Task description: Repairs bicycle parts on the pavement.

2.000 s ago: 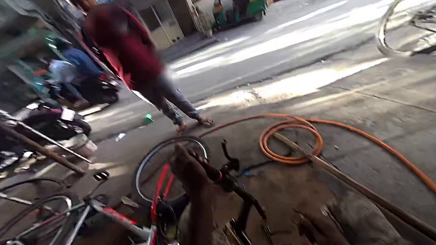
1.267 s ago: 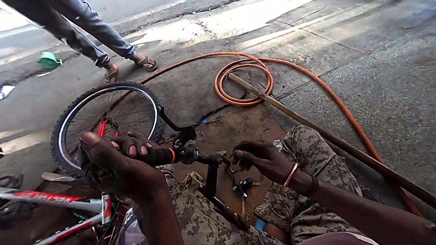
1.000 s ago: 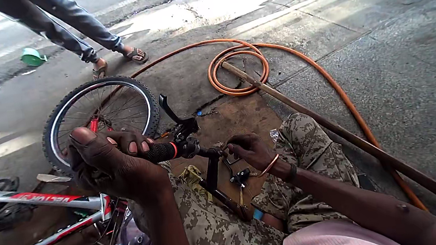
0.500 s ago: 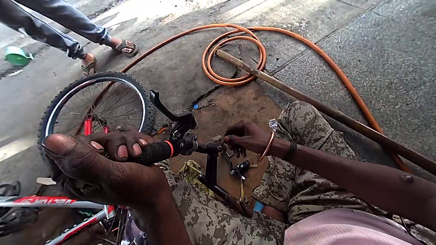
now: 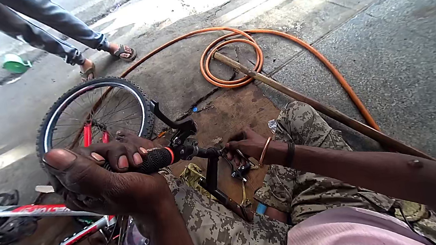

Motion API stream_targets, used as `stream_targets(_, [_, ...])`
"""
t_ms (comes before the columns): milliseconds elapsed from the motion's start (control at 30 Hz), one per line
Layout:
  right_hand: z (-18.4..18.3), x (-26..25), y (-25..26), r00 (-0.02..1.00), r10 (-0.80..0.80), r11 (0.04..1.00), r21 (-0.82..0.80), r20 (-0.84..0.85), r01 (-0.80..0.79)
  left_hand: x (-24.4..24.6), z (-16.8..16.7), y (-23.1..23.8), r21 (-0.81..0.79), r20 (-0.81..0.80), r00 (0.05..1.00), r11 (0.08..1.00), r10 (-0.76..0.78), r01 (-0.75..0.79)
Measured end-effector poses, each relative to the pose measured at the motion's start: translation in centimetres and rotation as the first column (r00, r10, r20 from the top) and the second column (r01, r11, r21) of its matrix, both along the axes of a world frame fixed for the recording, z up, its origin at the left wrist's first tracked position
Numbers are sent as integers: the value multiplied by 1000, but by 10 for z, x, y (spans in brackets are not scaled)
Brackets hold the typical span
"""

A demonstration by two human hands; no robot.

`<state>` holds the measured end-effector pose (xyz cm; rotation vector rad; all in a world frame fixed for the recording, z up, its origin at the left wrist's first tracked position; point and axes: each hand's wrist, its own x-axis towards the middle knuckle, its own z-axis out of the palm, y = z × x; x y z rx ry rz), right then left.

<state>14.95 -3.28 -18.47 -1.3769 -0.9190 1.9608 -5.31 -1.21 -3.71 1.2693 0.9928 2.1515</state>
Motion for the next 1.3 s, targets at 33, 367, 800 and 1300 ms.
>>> stream_targets(33, [3, 0, 3, 1000, 7, 1000, -30, 28, -6, 2, 0, -1, 9, -7, 1000, 1000, -1, 1])
stream_targets(367, [24, -6, 8, 946, 189, 975, -170, 265, -147, 21, 3, -8, 56, -7, 1000, 998, 24, -23])
stream_targets(800, [20, -14, 7, 757, 268, 936, 25, 596, -352, 27, 8, -4, 36, 21, 997, 996, 78, -79])
stream_targets(1300, [124, -41, 1, 438, 488, 790, -168, 755, -590, 13, -1, -6, 3, 25, 995, 995, 100, -100])
